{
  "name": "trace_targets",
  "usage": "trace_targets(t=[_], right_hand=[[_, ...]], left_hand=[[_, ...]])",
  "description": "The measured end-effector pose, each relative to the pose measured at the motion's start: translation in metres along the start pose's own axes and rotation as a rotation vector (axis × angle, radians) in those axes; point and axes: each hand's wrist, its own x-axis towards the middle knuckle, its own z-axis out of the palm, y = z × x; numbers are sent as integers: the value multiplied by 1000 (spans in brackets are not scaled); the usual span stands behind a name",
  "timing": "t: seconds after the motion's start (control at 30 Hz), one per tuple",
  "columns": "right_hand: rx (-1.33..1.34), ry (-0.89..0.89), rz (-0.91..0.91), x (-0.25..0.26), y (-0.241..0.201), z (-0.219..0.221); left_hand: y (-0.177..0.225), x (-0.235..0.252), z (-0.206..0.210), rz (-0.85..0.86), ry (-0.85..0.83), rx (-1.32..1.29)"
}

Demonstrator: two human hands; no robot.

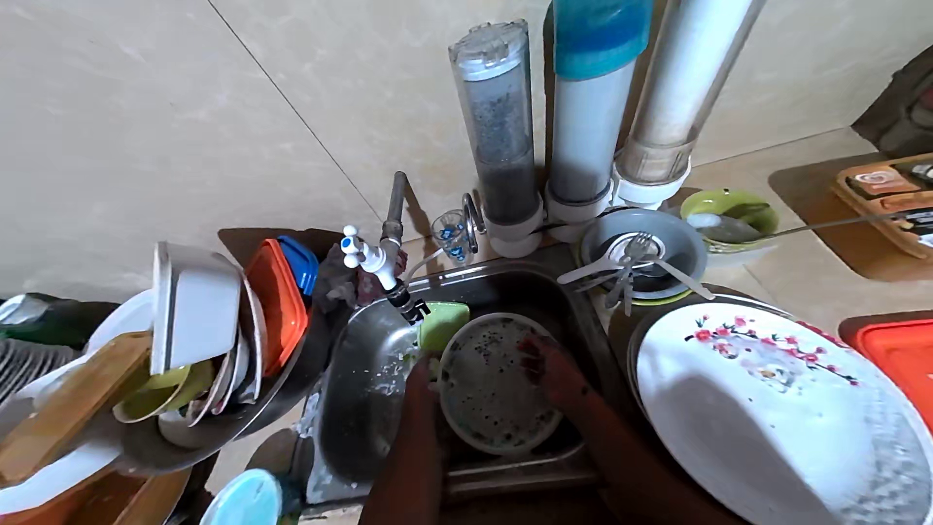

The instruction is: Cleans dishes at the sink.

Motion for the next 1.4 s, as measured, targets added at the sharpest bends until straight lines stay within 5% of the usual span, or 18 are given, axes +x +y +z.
trace_targets(t=[0.5, 0.57, 0.63, 0.73, 0.9, 1.0, 1.07, 1.3, 1.4], right_hand=[[4, 10, 15, 0, -2, 2], [-2, 17, 18, -1, -2, 3], [-23, -21, 19, -3, -3, 4], [-58, -168, 14, -5, 0, 4], [103, -269, 123, -13, 9, 9], [199, -97, 103, -15, 7, 12], [208, -75, 65, -17, 4, 10], [113, -115, 65, -11, 7, 9], [69, -111, 66, -11, 7, 10]], left_hand=[[3, 8, 5, 108, -31, 485], [4, 8, 12, 240, 88, 459], [7, 11, 17, 601, 207, 409], [20, -7, 18, 1135, 136, 518], [6, -103, 27, 1081, -271, 378], [-4, -136, -4, 1223, -357, 940], [2, -153, -36, 1161, -325, 1127], [73, -144, -212, 973, 425, 1118], [79, -135, -258, 772, 505, 1185]])
